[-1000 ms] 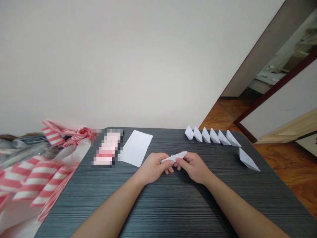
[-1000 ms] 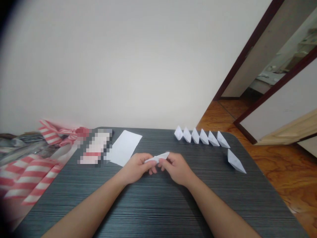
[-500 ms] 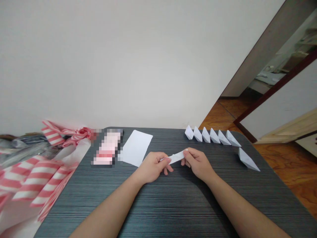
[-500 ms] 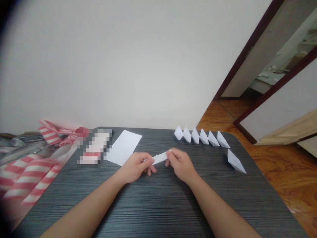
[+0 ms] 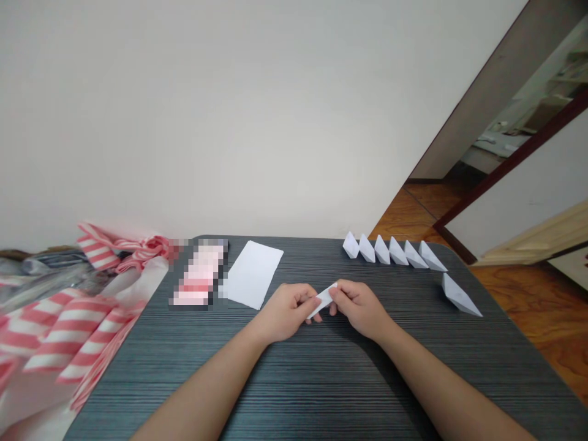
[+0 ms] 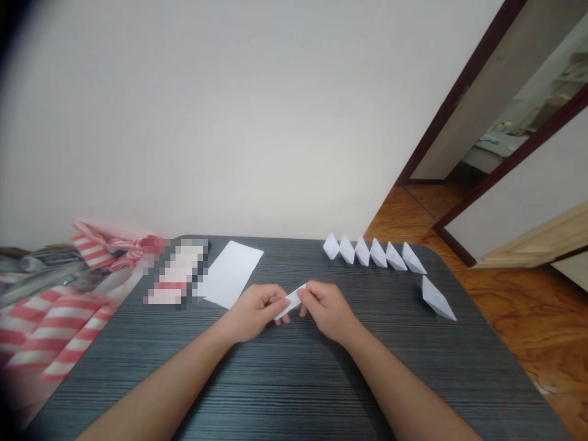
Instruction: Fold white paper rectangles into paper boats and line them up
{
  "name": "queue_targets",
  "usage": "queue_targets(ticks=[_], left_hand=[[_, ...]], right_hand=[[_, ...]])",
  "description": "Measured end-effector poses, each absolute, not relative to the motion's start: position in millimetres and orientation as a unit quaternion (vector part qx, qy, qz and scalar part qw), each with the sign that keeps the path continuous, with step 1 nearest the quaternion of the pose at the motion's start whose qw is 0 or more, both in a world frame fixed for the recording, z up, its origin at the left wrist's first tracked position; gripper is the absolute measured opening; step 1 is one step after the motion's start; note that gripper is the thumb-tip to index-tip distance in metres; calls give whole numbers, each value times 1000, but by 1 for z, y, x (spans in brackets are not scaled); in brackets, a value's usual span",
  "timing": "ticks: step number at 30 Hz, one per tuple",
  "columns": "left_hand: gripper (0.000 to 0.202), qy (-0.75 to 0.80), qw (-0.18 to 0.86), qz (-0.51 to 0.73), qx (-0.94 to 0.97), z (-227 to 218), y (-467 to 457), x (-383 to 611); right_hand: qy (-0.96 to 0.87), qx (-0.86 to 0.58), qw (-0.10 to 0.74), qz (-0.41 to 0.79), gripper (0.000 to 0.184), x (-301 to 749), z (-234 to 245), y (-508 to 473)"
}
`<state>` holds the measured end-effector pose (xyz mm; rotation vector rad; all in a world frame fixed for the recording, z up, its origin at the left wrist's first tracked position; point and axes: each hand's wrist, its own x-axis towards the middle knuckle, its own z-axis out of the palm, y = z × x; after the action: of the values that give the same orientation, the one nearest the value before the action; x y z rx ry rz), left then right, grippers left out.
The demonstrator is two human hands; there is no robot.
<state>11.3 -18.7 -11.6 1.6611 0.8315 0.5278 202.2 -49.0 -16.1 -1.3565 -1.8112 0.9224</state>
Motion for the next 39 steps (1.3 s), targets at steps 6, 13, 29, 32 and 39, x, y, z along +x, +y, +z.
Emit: queue_targets(ticks=[6, 13, 29, 32, 39], left_hand=[[32, 362, 578, 237, 691, -15, -18, 11], [29, 352, 586, 250, 686, -11, -18, 12], [22, 354, 577, 288, 677, -12, -19, 11], [21, 356, 565, 287, 687, -11, -20, 12], [17, 373, 497, 287, 730, -7, -21, 12]], right_hand=[[-689, -501, 323, 412, 24, 200, -19, -50], [-702, -503, 325, 385, 23, 201, -15, -48], [-705, -505, 350, 354, 22, 206, -20, -47], [-713, -507, 346, 337, 24, 206, -19, -47], [-717, -509, 344, 330, 23, 205, -16, -47]])
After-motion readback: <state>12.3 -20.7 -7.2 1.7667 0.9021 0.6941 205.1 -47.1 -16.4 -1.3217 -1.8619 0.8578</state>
